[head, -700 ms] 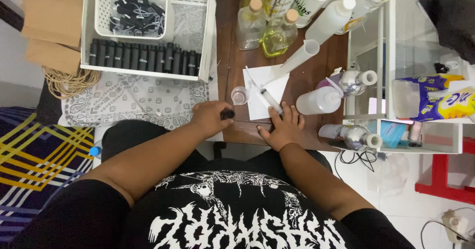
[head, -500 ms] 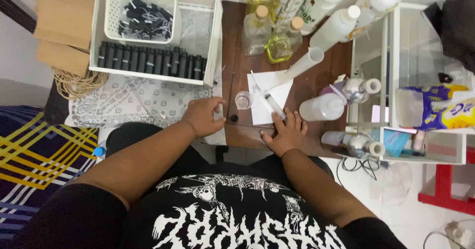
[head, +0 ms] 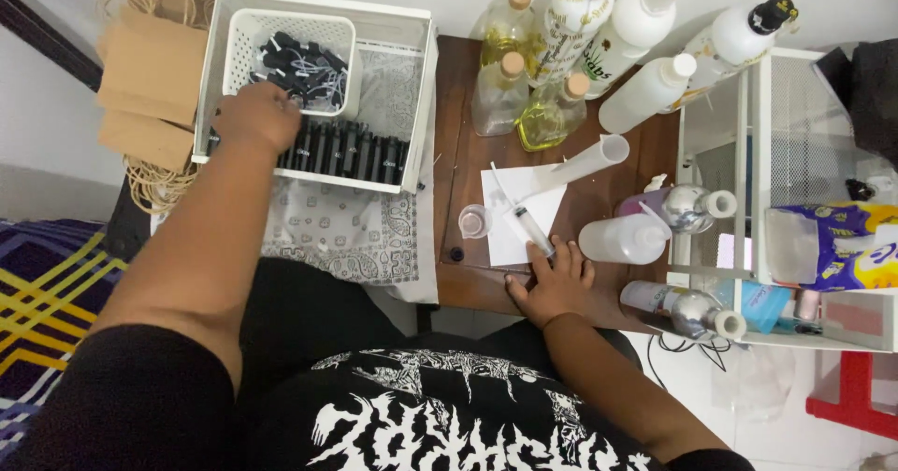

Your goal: Assembling small perfume sample bottles by attaching spray nozzles and filling them with liquid using a syringe

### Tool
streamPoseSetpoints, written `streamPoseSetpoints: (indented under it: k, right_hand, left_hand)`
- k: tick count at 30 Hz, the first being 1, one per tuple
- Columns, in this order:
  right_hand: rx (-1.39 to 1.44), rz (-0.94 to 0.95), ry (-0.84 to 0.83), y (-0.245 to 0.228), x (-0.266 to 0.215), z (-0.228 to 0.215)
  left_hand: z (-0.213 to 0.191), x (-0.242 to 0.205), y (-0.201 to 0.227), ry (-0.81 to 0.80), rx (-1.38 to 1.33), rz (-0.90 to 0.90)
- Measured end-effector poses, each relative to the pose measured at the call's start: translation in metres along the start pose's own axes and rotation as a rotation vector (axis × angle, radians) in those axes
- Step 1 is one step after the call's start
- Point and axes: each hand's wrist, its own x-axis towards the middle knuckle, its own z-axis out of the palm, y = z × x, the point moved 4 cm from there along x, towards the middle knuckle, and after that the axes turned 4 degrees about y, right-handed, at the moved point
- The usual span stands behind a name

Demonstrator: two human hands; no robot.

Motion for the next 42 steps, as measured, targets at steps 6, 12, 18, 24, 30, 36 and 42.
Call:
streamPoseSetpoints:
  k: [6,12,18,24,30,36,42]
  right_hand:
    - [0.042,-0.03,0.152,0.008,0.004,0.019]
    - [0.045,-0.048,0.249,0.011,0.006,0.027]
    - [0.049,-0.059,0.24,0.015,0.009,0.036]
    - [0.023,0.009,0.111,0.01,0.008,0.025]
    - [-0.011,-0.002,0.124,0.01,0.01,0.028]
    - [0.017,-0.042,0.183,0.012,0.009,0.027]
    - [0.021,0.008,0.086,0.009,0.008,0.02]
  left_hand:
    - [0.028,0.036,-0.008,-0.143,0.043,-0.061]
    - [0.007,0.024,0.019,-0.178,0.089,-0.149]
    - [-0.032,0.006,0.052,-0.197,0.341,-0.03]
    - [-0.012,0.022,0.04,-0.108,0.326,0.171]
    - [0.008,0.042,0.034,-0.207,0.437,0.218]
    - [0.025,0.054,0.032,-0.22,0.405,0.197]
    - [0.033,0.056,0.023,-0.184,0.384,0.174]
